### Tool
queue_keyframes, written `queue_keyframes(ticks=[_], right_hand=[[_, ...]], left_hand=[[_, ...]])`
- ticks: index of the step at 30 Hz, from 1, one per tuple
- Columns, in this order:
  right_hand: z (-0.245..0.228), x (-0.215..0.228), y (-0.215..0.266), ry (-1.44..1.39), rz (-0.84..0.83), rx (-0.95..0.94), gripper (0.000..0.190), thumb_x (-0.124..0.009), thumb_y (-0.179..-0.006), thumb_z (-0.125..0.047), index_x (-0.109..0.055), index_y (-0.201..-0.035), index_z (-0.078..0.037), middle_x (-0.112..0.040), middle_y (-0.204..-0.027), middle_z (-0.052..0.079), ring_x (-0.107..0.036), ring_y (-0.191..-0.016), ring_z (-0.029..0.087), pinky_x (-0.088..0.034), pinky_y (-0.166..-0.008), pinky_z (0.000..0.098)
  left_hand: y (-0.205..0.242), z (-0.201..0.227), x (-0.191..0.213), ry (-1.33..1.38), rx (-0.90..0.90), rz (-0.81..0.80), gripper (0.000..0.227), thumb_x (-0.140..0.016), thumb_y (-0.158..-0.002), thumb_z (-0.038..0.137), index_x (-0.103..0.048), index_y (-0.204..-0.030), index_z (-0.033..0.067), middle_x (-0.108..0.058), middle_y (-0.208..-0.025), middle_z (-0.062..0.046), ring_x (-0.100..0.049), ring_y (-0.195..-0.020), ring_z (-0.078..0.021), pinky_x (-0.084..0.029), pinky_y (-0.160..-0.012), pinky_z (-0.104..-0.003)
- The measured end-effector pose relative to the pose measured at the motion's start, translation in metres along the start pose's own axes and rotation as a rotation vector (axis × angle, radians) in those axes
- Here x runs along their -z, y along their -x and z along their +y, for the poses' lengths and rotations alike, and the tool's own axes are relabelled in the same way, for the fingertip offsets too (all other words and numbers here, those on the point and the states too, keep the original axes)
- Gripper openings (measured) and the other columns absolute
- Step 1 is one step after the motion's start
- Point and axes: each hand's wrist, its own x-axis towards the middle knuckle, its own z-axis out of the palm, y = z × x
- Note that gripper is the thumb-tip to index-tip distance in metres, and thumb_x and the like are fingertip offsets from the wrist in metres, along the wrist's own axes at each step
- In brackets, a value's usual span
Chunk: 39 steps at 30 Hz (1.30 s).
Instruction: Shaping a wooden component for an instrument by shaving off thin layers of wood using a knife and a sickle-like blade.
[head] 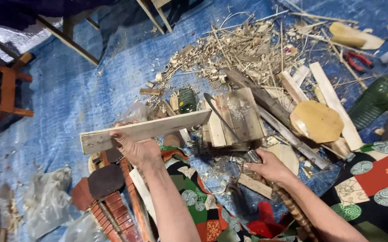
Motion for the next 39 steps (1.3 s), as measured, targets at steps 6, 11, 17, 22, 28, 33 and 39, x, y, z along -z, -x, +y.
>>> queue_keyframes(ticks=[6, 11, 17, 22, 28, 33, 39], right_hand=[[-0.055, 0.035, 0.058, -0.039, -0.075, 0.127, 0.029, -0.07, -0.093, -0.013, -0.059, -0.074, 0.006, -0.061, -0.054, 0.018, -0.056, -0.038, 0.027, -0.043, -0.037, 0.0374], [-0.075, 0.088, 0.076, -0.411, -0.352, 0.343, 0.032, -0.07, -0.089, -0.015, -0.059, -0.103, 0.011, -0.059, -0.061, 0.015, -0.052, -0.038, 0.021, -0.042, -0.03, 0.0335], [-0.085, 0.083, 0.038, -0.317, -0.143, 0.223, 0.055, -0.069, -0.082, -0.018, -0.057, -0.131, 0.006, -0.066, -0.086, 0.015, -0.045, -0.037, 0.01, -0.033, -0.026, 0.0251], [-0.061, 0.073, 0.026, -0.279, -0.082, -0.034, 0.032, -0.069, -0.088, 0.001, -0.058, -0.118, 0.005, -0.051, -0.047, 0.007, -0.043, -0.032, 0.017, -0.033, -0.026, 0.0313], [-0.055, 0.078, 0.018, -0.36, -0.13, 0.059, 0.02, -0.072, -0.091, -0.008, -0.058, -0.084, 0.005, -0.047, -0.046, 0.011, -0.04, -0.03, 0.019, -0.031, -0.029, 0.0325], [-0.056, 0.064, 0.007, -0.437, -0.3, 0.065, 0.017, -0.065, -0.093, -0.008, -0.061, -0.086, 0.006, -0.046, -0.044, 0.012, -0.037, -0.031, 0.019, -0.028, -0.028, 0.0336], [-0.082, 0.029, 0.023, -0.175, -0.017, -0.024, 0.035, -0.056, -0.105, -0.017, -0.058, -0.114, 0.017, -0.063, -0.084, 0.038, -0.034, -0.046, 0.026, -0.026, -0.036, 0.0412]], left_hand=[[0.012, 0.019, -0.009, 0.032, 0.25, -0.089, 0.046, -0.053, -0.101, 0.037, -0.045, -0.136, 0.0089, -0.065, -0.108, -0.009, -0.068, -0.104, -0.0233, -0.056, -0.096, -0.039], [0.007, 0.022, -0.01, 0.216, 0.412, 0.085, 0.032, -0.052, -0.104, 0.036, -0.06, -0.123, 0.0115, -0.072, -0.099, -0.008, -0.073, -0.091, -0.0224, -0.063, -0.081, -0.035], [0.025, 0.009, -0.018, 0.191, 0.55, 0.037, 0.037, -0.048, -0.105, 0.038, -0.053, -0.127, 0.0091, -0.07, -0.096, -0.011, -0.072, -0.093, -0.025, -0.062, -0.087, -0.036], [0.036, -0.016, -0.014, 0.157, 0.665, -0.005, 0.038, -0.047, -0.108, 0.036, -0.054, -0.132, 0.0084, -0.071, -0.102, -0.012, -0.072, -0.094, -0.0272, -0.06, -0.082, -0.036], [0.059, -0.012, -0.05, 0.093, 0.629, -0.224, 0.064, -0.029, -0.105, 0.053, -0.047, -0.146, 0.0066, -0.067, -0.122, -0.018, -0.067, -0.111, -0.0301, -0.057, -0.092, -0.043], [0.089, -0.036, -0.066, 0.274, 0.624, -0.514, 0.082, -0.021, -0.098, 0.074, -0.036, -0.156, 0.0181, -0.072, -0.114, -0.016, -0.073, -0.1, -0.0309, -0.061, -0.09, -0.05], [0.104, -0.063, -0.067, 0.343, 0.813, -0.27, 0.08, -0.03, -0.097, 0.076, -0.039, -0.143, 0.0111, -0.057, -0.079, 0.004, -0.062, -0.063, -0.0051, -0.052, -0.049, -0.017]])
